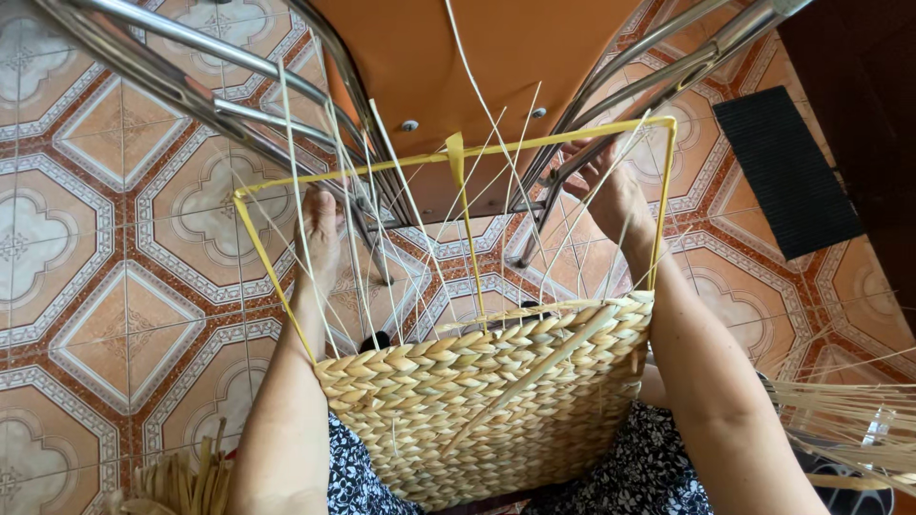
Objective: The person weaves a basket by hand using dried palm leaves. They sit on the floor and interlace the leaves through a metal frame structure, tightening the weave and occasionally adjusting the basket's position.
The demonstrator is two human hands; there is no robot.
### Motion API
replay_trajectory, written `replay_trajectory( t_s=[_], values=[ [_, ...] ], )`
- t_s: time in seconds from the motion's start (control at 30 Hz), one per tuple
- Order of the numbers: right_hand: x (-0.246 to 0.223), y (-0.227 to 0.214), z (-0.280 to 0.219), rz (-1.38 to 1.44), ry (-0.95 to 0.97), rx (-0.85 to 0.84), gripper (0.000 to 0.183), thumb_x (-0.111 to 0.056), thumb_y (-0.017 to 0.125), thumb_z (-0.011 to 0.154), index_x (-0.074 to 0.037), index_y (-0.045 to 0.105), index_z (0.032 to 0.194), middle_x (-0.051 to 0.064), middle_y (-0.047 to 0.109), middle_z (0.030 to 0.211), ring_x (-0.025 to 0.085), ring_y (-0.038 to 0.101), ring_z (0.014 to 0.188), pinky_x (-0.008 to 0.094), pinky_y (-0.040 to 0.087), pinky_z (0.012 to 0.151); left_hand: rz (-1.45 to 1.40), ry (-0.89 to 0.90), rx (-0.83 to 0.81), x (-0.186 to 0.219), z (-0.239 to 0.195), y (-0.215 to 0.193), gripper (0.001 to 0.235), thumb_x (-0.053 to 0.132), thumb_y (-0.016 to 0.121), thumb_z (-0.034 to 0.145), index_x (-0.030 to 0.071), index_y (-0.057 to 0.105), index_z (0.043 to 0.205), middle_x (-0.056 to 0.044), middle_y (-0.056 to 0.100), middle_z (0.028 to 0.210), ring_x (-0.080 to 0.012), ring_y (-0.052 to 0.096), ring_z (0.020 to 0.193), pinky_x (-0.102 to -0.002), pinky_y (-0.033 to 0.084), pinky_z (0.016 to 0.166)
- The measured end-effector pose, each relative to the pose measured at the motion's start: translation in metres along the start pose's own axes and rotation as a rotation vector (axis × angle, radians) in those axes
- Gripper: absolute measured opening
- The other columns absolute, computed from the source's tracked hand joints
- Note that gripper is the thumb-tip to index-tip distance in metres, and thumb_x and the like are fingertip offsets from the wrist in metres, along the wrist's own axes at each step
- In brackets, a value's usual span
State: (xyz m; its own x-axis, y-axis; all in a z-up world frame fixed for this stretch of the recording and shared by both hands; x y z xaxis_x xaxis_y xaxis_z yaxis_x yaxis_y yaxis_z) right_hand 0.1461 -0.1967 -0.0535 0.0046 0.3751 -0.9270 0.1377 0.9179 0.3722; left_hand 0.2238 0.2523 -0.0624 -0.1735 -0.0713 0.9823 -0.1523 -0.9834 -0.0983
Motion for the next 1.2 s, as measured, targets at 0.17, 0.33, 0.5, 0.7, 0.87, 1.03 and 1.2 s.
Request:
replay_trajectory(
  t_s=[0.17, 0.33, 0.5, 0.7, 0.87, 1.03, 1.2],
  values=[
    [-0.004, 0.006, -0.006, 0.074, -0.044, -0.002, 0.054, -0.056, 0.054, 0.102, -0.009, 0.056, 0.13, 0.008, 0.058, 0.133, 0.023, 0.054, 0.133, 0.053, 0.05, 0.108, -0.027, -0.146, 0.042, 0.001, -0.004, 0.002, 0.047, 0.058, 0.043, 0.104, 0.02, 0.061, 0.125, 0.002, 0.069, 0.12, -0.0145, 0.065, 0.113, -0.044, 0.052, 0.101],
    [-0.01, 0.014, -0.014, 0.105, -0.065, 0.003, 0.05, -0.054, 0.056, 0.101, -0.012, 0.058, 0.127, 0.004, 0.059, 0.129, 0.02, 0.054, 0.131, 0.053, 0.051, 0.107, -0.075, -0.125, 0.061, -0.006, -0.006, 0.003, 0.048, 0.059, 0.046, 0.104, 0.02, 0.06, 0.128, 0.003, 0.067, 0.119, -0.0146, 0.063, 0.116, -0.047, 0.05, 0.104],
    [-0.021, 0.025, -0.024, 0.047, -0.052, 0.034, 0.046, -0.054, 0.055, 0.102, -0.012, 0.059, 0.121, 0.003, 0.06, 0.123, 0.018, 0.057, 0.125, 0.048, 0.052, 0.101, -0.093, -0.134, 0.063, -0.004, -0.008, 0.002, 0.049, 0.059, 0.045, 0.104, 0.02, 0.06, 0.129, 0.002, 0.065, 0.119, -0.0161, 0.061, 0.116, -0.048, 0.049, 0.105],
    [-0.027, 0.031, -0.034, 0.024, -0.047, 0.018, 0.047, -0.056, 0.053, 0.104, -0.012, 0.058, 0.121, 0.003, 0.06, 0.12, 0.017, 0.057, 0.116, 0.046, 0.053, 0.097, -0.047, -0.116, -0.029, 0.016, -0.016, 0.002, 0.072, 0.073, 0.036, 0.101, 0.011, 0.056, 0.131, -0.008, 0.061, 0.126, -0.024, 0.058, 0.128, -0.056, 0.04, 0.116],
    [-0.02, 0.025, -0.035, 0.047, -0.059, 0.011, 0.046, -0.055, 0.052, 0.103, -0.013, 0.058, 0.122, 0.004, 0.061, 0.123, 0.019, 0.057, 0.119, 0.047, 0.052, 0.097, -0.034, -0.153, -0.078, 0.032, -0.017, 0.005, 0.095, 0.085, 0.037, 0.088, 0.008, 0.045, 0.142, -0.017, 0.05, 0.147, -0.031, 0.044, 0.143, -0.059, 0.031, 0.119],
    [-0.015, 0.021, -0.032, 0.046, -0.063, 0.008, 0.048, -0.056, 0.052, 0.103, -0.013, 0.058, 0.123, 0.005, 0.061, 0.123, 0.019, 0.057, 0.119, 0.048, 0.052, 0.1, -0.051, -0.174, -0.104, 0.031, -0.018, 0.005, 0.108, 0.088, 0.046, 0.08, 0.005, 0.035, 0.149, -0.024, 0.032, 0.157, -0.038, 0.03, 0.149, -0.059, 0.03, 0.117],
    [-0.018, 0.025, -0.033, 0.022, -0.081, -0.018, 0.048, -0.057, 0.055, 0.103, -0.014, 0.058, 0.124, 0.004, 0.06, 0.123, 0.018, 0.056, 0.119, 0.046, 0.051, 0.097, -0.068, -0.208, -0.011, 0.052, -0.025, 0.002, 0.11, 0.084, 0.053, 0.082, -0.002, 0.037, 0.149, -0.029, 0.041, 0.154, -0.0407, 0.043, 0.144, -0.053, 0.037, 0.118]
  ],
)
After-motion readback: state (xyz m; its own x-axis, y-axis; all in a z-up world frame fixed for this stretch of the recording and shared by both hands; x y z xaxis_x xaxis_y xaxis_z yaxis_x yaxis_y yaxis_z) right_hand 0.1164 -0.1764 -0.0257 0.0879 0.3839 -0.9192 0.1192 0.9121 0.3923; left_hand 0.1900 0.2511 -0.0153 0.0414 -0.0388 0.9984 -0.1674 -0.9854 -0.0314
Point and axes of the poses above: each hand's wrist, its own z-axis towards the middle knuckle, its own y-axis out of the palm, x = y × z, the point moved 2 cm from there along z, towards the middle knuckle
